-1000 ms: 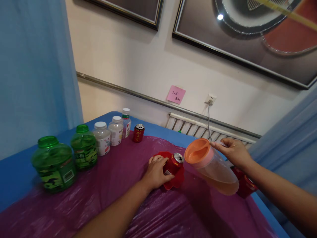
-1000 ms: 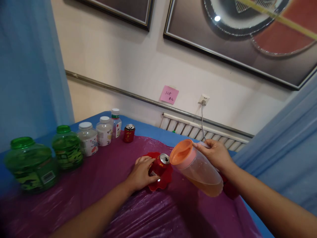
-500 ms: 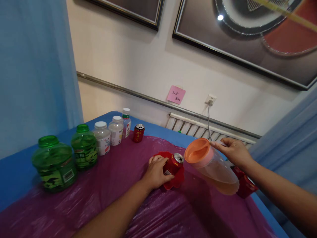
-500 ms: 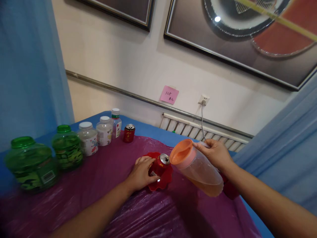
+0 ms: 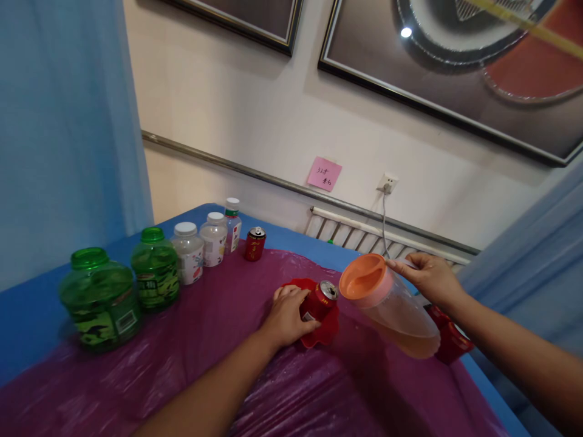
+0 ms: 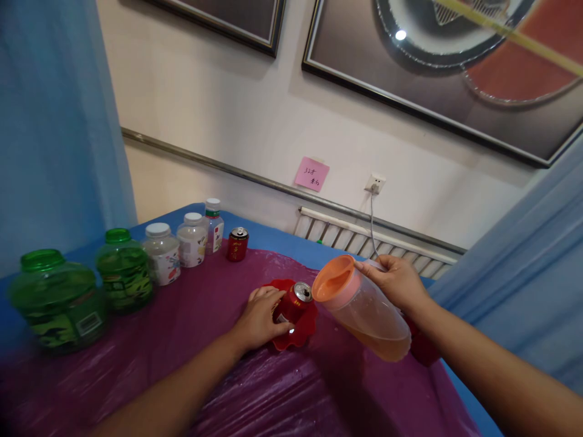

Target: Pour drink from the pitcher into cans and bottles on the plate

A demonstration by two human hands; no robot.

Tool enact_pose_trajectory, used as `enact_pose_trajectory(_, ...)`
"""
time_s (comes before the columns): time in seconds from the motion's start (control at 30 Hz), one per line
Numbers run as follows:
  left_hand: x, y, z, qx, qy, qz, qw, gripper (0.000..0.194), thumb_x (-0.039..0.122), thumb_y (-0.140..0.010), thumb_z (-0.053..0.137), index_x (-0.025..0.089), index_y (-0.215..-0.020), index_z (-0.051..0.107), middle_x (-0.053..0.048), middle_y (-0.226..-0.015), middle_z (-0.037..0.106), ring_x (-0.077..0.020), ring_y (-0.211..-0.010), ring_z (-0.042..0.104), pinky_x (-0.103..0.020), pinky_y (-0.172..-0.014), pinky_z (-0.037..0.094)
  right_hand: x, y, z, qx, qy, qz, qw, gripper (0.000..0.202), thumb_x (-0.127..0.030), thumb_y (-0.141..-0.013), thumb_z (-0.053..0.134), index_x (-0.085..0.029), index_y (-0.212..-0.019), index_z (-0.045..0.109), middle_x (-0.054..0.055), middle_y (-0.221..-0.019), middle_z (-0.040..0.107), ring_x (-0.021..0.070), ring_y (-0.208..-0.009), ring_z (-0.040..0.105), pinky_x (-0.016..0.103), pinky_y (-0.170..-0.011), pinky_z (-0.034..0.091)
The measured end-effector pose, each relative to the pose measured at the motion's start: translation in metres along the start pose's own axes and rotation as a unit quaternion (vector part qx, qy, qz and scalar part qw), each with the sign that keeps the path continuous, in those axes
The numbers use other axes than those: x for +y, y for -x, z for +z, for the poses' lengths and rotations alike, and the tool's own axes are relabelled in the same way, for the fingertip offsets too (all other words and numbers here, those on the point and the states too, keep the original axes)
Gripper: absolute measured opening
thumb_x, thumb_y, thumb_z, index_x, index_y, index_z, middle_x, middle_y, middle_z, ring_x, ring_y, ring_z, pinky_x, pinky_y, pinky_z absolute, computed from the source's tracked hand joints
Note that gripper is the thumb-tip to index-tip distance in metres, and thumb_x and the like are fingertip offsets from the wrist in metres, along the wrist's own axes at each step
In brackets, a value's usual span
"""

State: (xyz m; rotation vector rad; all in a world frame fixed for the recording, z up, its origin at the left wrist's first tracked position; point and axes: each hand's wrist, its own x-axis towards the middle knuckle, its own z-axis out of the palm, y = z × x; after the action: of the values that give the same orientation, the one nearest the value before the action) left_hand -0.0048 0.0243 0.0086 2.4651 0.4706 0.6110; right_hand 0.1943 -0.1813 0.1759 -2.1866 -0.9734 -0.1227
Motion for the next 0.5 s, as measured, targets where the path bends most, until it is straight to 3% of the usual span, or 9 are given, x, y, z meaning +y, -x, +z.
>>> enact_pose_trajectory(0.5,0.0021,0.0003,-0.0003,0.006,0.009,-0.004,1.0,0.045,0.042,-0.064,0.082,0.027,-0.104,0.066,-0.003,-0.11,0.069,-0.03,-0.112,0.055,-0.043,-0.098,0.035,-0.0005,-0.0007,0.0012,-0.004,-0.006,-0.009,1.0,0.064,-0.078,-0.07,0.066,-0.024,-0.054,0.035,-0.007,-0.05,0.03,0.0097,-0.047,0.028,0.026,-0.044,0.02)
